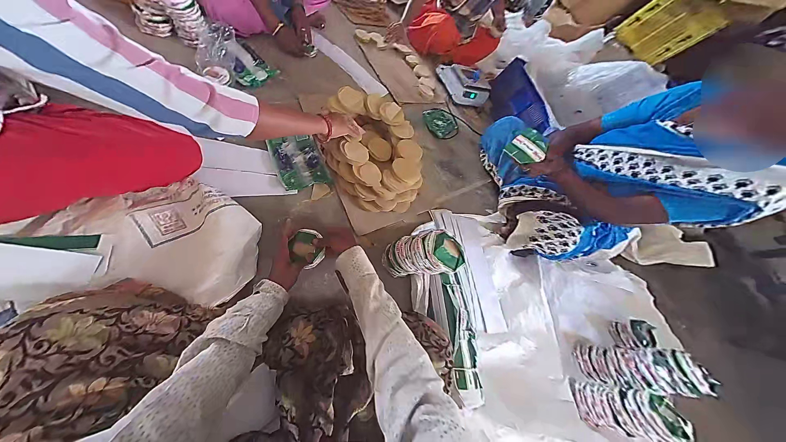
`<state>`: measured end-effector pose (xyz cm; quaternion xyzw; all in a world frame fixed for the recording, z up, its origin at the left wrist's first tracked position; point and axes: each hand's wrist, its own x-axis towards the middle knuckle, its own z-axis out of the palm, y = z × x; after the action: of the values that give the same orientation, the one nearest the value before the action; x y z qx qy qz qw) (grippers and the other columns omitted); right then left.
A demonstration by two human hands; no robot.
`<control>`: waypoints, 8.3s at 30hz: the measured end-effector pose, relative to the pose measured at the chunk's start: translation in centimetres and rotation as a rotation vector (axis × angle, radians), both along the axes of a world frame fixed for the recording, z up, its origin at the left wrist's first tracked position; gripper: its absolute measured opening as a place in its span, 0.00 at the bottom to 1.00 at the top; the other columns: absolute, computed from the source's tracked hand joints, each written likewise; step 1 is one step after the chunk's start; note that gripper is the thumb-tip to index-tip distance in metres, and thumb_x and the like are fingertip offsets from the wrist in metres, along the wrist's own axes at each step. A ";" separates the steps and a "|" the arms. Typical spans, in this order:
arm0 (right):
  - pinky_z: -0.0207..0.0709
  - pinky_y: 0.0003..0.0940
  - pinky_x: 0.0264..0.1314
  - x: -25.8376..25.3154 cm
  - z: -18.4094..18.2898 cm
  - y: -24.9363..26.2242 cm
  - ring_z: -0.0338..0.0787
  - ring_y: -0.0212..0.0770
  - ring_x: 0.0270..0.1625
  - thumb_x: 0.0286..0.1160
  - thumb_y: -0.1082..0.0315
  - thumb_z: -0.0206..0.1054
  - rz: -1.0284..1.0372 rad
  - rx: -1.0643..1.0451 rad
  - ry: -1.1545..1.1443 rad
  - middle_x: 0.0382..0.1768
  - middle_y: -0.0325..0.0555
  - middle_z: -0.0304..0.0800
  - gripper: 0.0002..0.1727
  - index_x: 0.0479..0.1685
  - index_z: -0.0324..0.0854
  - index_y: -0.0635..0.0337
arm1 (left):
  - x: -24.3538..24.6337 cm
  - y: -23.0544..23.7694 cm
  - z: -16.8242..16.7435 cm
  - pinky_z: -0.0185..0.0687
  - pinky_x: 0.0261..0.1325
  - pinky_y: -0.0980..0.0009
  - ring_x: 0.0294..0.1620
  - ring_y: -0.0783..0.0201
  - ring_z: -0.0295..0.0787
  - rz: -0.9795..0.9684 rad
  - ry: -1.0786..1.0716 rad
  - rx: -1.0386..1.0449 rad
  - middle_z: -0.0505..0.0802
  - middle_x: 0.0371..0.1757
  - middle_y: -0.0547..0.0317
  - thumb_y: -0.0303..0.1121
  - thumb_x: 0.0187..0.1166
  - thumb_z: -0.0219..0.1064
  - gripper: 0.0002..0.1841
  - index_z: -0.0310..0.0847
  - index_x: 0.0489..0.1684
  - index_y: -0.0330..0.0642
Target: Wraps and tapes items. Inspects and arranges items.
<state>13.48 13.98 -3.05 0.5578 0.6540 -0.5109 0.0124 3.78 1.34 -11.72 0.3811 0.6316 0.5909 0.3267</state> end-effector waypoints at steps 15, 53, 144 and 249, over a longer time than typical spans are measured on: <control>0.84 0.38 0.53 23.7 8.0 0.6 0.93 0.50 0.45 0.73 0.73 0.67 -0.125 1.843 0.149 0.39 0.53 0.96 0.08 0.34 0.93 0.61 | 17.1 10.3 13.9 0.63 0.87 0.64 0.86 0.56 0.68 -0.425 -0.206 0.315 0.72 0.85 0.36 0.39 0.85 0.54 0.32 0.62 0.84 0.25; 0.84 0.31 0.45 14.5 6.1 -10.9 0.92 0.44 0.37 0.79 0.69 0.65 0.105 1.325 0.484 0.36 0.62 0.93 0.13 0.41 0.90 0.73 | -1.0 -26.0 11.5 0.83 0.57 0.49 0.47 0.48 0.91 -0.197 0.343 -0.556 0.92 0.44 0.39 0.31 0.78 0.70 0.13 0.85 0.50 0.29; 0.73 0.55 0.78 -2.5 -2.6 -6.3 0.73 0.62 0.83 0.74 0.84 0.57 0.727 0.479 -0.475 0.84 0.61 0.70 0.39 0.91 0.60 0.59 | -5.5 -1.2 4.9 0.42 0.88 0.37 0.86 0.36 0.64 -0.607 0.903 -0.827 0.72 0.83 0.32 0.20 0.80 0.62 0.37 0.59 0.92 0.47; 0.89 0.42 0.61 7.5 5.1 -11.3 0.96 0.45 0.54 0.63 0.59 0.81 0.284 0.422 0.276 0.54 0.55 0.95 0.29 0.64 0.86 0.66 | 6.2 -2.9 10.0 0.91 0.37 0.64 0.34 0.59 0.94 0.174 -1.302 0.053 0.94 0.34 0.52 0.52 0.94 0.37 0.28 0.76 0.58 0.37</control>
<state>20.99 2.63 2.00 0.3761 0.8129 -0.4277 -0.1214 10.01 -1.59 -1.74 -0.0989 0.3186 0.7404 0.5835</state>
